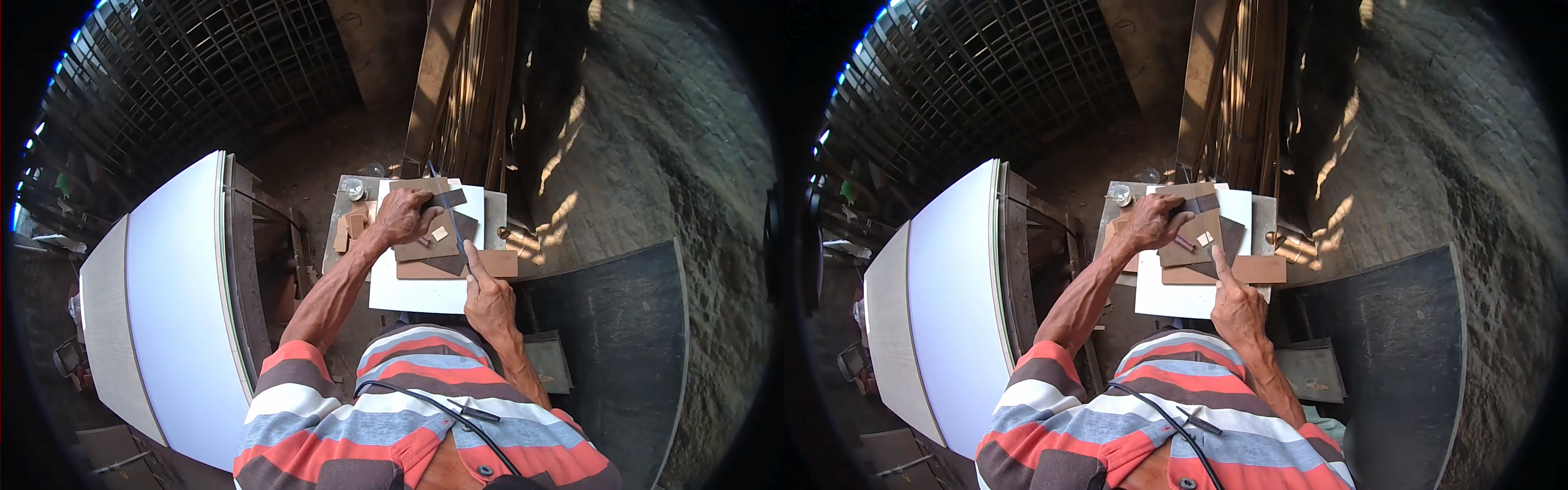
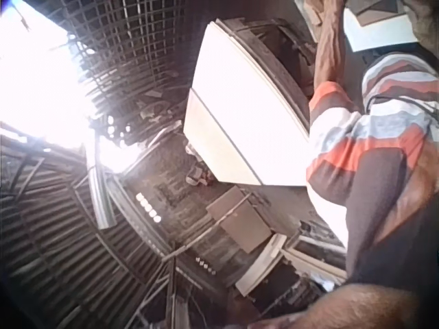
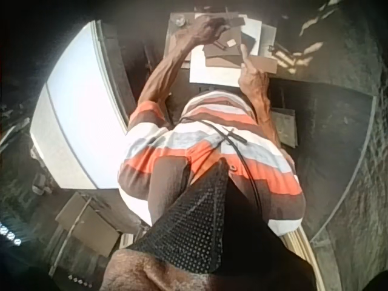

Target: The person uses a utility knife to cut small rectangular pieces of wood on a white workbench. They hold the wood with one hand and carefully slice along the edges with the other, separating smaller pieces from larger blocks. The cut pieces are placed on the table as the process continues.

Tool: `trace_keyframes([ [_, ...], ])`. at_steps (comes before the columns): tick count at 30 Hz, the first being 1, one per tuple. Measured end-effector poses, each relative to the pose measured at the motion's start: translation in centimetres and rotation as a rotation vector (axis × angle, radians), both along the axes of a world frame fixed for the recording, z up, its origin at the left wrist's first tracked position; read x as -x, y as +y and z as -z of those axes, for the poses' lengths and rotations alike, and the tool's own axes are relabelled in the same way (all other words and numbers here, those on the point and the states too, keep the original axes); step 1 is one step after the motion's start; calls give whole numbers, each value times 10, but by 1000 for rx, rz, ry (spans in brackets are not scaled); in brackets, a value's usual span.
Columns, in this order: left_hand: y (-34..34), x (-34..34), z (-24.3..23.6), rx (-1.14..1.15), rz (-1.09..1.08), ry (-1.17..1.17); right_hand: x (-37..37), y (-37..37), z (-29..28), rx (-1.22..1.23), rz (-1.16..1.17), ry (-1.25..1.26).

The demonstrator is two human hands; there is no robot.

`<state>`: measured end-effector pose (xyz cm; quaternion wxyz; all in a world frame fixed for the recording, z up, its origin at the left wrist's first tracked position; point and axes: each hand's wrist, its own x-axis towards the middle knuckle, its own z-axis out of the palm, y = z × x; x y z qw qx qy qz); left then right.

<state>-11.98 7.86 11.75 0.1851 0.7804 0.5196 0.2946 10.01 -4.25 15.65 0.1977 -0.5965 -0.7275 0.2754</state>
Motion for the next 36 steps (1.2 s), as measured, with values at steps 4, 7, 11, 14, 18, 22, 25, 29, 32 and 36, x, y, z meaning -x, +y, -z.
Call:
trace_keyframes([
  [4,7,16,-9,52,-11,19,-12,-20,6,-123,-38,73],
  [7,0,4,-9,15,30,18,-5,-14,-4,-76,-19,50],
  [11,1,7,-10,9,20,28,-7,-14,-1,-137,-20,38],
  [14,-1,1,-10,31,42,9,-14,-32,6,-143,-10,79],
  [18,-3,1,-8,24,39,1,-2,-10,4,-146,21,37],
  [22,-5,-3,-15,46,29,25,-7,-37,12,-152,21,114],
  [25,-10,-8,-9,53,36,44,-2,-8,6,-97,72,55],
  [29,-2,1,-14,53,50,44,-13,-47,10,-163,36,144],
  [32,-6,-19,-13,-36,101,42,-3,-5,6,-144,95,100],
  [36,-1,-2,-21,118,39,70,-18,-44,8,-148,9,95],
])
